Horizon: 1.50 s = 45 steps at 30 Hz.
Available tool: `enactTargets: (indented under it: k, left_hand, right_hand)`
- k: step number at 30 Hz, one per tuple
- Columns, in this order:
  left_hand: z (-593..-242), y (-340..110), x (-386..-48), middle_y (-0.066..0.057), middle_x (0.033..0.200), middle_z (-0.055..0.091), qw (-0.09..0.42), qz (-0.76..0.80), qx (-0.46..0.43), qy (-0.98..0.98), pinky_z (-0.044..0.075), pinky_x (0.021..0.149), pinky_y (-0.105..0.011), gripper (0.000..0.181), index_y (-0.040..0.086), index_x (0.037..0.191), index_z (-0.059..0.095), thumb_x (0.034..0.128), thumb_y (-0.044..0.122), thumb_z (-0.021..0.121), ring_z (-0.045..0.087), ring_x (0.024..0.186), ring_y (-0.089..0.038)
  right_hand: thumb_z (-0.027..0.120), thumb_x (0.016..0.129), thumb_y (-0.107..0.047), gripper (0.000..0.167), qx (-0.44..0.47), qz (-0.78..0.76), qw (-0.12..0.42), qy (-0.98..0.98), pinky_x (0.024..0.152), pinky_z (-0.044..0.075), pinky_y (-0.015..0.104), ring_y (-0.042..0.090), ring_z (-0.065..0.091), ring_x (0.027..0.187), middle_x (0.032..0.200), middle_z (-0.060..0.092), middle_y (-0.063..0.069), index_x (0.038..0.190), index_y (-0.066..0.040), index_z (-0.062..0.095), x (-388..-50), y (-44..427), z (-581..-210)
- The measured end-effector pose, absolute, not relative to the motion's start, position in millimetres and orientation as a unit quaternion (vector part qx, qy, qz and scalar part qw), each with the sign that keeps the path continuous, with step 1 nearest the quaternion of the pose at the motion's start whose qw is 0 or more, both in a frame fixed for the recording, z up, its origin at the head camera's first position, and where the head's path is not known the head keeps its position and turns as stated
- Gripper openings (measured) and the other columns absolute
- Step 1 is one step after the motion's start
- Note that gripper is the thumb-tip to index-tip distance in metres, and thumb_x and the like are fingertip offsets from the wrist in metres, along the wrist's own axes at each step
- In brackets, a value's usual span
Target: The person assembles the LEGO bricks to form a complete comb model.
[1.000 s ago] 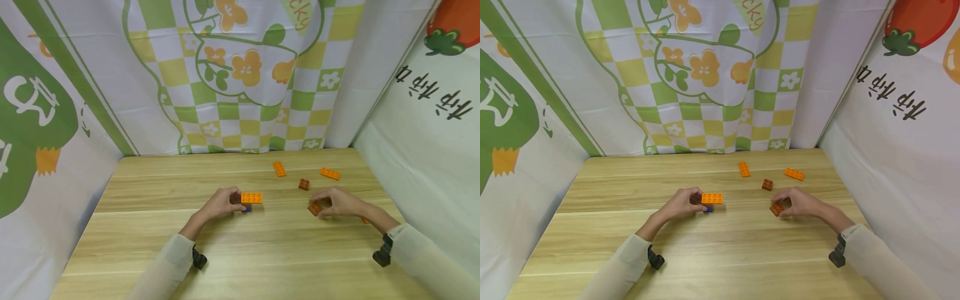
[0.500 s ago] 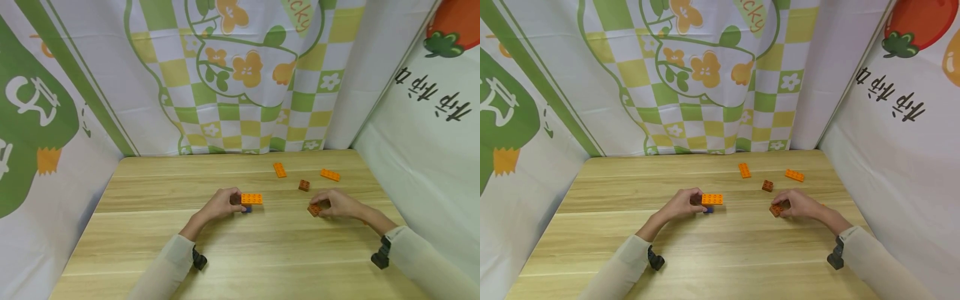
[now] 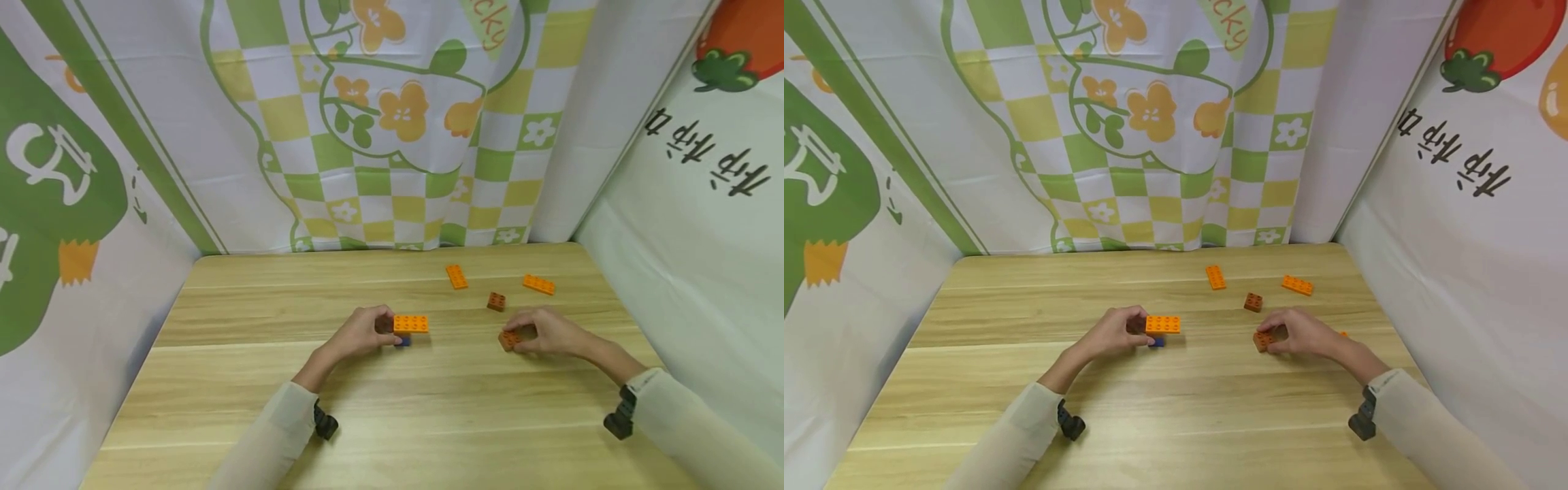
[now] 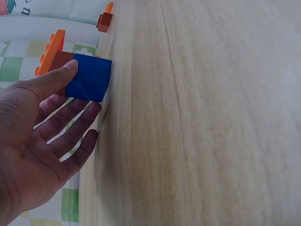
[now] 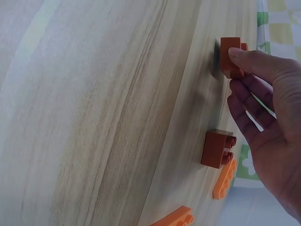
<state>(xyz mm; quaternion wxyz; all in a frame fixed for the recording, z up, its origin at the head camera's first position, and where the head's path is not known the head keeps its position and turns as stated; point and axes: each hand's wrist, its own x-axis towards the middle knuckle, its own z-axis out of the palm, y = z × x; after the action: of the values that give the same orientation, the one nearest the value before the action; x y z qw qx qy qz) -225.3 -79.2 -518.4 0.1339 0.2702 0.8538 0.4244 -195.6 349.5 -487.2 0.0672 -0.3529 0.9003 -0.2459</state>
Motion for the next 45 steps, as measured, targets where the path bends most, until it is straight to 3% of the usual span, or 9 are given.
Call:
enactTargets:
  k: [9, 16, 25, 45]
  left_hand:
    - [-519.0, -79.2, -224.1, 0.002, 0.104, 0.077, 0.132, 0.423, 0.272, 0.854, 0.059, 0.082, -0.028, 0.029, 0.011, 0.114, 0.071, 0.092, 0.021, 0.086, 0.069, 0.091, -0.008]
    - [-517.9, -78.7, -224.2, 0.001, 0.104, 0.077, 0.129, 0.423, 0.273, 0.854, 0.059, 0.083, -0.029, 0.028, 0.011, 0.113, 0.071, 0.0916, 0.021, 0.086, 0.069, 0.091, -0.009]
    - [-519.7, -80.1, -225.8, 0.001, 0.107, 0.078, 0.136, 0.426, 0.276, 0.851, 0.06, 0.086, -0.033, 0.031, 0.012, 0.117, 0.071, 0.0918, 0.021, 0.086, 0.071, 0.094, -0.01]
    - [-518.1, -78.8, -226.8, -0.002, 0.111, 0.078, 0.137, 0.43, 0.278, 0.848, 0.06, 0.09, -0.034, 0.036, 0.01, 0.122, 0.069, 0.0914, 0.017, 0.086, 0.073, 0.099, -0.013]
  right_hand:
    - [0.091, 0.085, -0.013, 0.031, -0.346, -0.248, 0.052, 0.903, 0.085, 0.062, 0.046, 0.025, 0.074, 0.1, 0.111, 0.077, 0.004, 0.114, -0.007, 0.08, -194.2, 343.2, -487.7]
    - [0.09, 0.085, -0.012, 0.03, -0.351, -0.265, 0.05, 0.897, 0.083, 0.063, 0.049, 0.028, 0.075, 0.098, 0.113, 0.078, 0.01, 0.113, -0.005, 0.08, -193.3, 334.2, -481.6]
    - [0.09, 0.086, -0.011, 0.028, -0.371, -0.282, 0.04, 0.884, 0.08, 0.064, 0.047, 0.022, 0.075, 0.095, 0.107, 0.078, 0.004, 0.112, -0.006, 0.08, -199.9, 322.2, -476.4]
    - [0.091, 0.082, -0.008, 0.031, -0.4, -0.286, 0.0, 0.871, 0.076, 0.063, 0.044, 0.023, 0.072, 0.088, 0.102, 0.077, 0.002, 0.111, -0.006, 0.081, -207.9, 289.9, -461.4]
